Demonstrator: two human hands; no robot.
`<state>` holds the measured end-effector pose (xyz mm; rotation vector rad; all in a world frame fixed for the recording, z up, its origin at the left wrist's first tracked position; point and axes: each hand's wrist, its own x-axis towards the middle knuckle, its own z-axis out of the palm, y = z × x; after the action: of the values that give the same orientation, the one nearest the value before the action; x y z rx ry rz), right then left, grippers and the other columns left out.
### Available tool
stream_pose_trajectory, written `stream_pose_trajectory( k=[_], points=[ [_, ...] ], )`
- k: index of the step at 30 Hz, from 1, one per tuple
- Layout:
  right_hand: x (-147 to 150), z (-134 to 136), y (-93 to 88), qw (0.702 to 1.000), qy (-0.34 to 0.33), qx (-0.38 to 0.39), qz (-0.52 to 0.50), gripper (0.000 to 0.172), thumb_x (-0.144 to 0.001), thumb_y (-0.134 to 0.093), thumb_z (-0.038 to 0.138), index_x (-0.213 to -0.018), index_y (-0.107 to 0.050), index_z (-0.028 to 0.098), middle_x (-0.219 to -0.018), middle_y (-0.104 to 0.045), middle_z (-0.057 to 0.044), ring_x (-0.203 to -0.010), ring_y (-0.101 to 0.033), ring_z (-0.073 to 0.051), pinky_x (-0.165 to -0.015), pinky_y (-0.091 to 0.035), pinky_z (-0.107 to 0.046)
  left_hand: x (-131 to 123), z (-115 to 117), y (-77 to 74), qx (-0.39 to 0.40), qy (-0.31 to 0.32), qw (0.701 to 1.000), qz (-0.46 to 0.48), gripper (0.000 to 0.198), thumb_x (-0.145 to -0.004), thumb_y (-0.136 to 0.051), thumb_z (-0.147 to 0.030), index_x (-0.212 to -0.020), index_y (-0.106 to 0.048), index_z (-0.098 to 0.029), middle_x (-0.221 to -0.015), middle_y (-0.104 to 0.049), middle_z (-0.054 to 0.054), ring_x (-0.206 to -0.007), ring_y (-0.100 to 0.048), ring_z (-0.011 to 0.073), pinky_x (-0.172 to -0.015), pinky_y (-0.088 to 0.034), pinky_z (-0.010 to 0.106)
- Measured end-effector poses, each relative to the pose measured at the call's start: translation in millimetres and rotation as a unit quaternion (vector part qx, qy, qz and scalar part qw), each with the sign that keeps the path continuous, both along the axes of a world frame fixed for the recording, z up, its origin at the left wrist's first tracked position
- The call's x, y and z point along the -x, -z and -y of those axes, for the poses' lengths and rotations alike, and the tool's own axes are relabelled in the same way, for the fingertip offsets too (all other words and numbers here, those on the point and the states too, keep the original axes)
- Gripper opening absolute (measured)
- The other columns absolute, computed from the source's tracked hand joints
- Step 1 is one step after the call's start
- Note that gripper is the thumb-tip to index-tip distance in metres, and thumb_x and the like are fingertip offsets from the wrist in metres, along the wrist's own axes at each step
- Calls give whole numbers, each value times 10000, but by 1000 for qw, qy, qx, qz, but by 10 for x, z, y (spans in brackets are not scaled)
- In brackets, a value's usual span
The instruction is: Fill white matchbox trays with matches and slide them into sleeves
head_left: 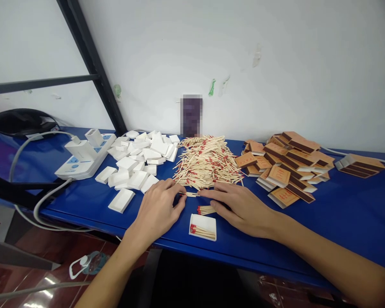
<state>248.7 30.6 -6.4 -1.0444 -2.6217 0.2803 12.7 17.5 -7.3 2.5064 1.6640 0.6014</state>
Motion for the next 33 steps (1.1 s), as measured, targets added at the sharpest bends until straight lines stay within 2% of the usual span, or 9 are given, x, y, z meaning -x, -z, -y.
stream_pose_trajectory(
  k=[6,10,14,23,33],
  points=[
    [11,30,3,1000,3,12,29,389,-1030,-391,384,-1350,-587,282,-1050,-601,-82,-931,-601,-232,-776,-465,-366,-1,-4,2,-3,22,1000,0,172,-964,-502,-242,-953,-672,-231,-935,-637,26,-900,-601,221,-798,-454,357],
    [-17,14,-9,999,-1,-7,41,392,-1021,-404,362,-1354,-590,269,-1021,-595,-88,-900,-598,-230,-754,-458,-359,-10,10,1,-20,-21,999,-12,153,-930,-543,-267,-983,-680,-226,-932,-642,34,-852,-608,219,-757,-451,353],
    [-62,4,-82,997,-17,-30,73,397,-1019,-396,359,-1346,-599,264,-975,-595,-87,-829,-597,-224,-714,-442,-356,-16,18,9,-34,-49,998,-22,117,-891,-591,-275,-921,-695,-231,-895,-637,25,-832,-609,218,-725,-441,345],
    [-73,1,-126,997,-39,-4,65,387,-1023,-396,341,-1353,-585,267,-939,-594,-69,-844,-587,-221,-731,-432,-354,-17,-23,11,-3,10,1000,16,167,-938,-582,-271,-932,-747,-245,-925,-643,28,-875,-591,219,-802,-444,371],
    [-85,-11,-118,998,-53,-28,24,330,-1002,-415,291,-1197,-667,206,-917,-586,-71,-823,-567,-200,-716,-410,-332,-131,12,19,-14,43,999,14,116,-940,-602,-224,-930,-717,-239,-946,-699,4,-932,-616,228,-815,-418,385]
  ],
)
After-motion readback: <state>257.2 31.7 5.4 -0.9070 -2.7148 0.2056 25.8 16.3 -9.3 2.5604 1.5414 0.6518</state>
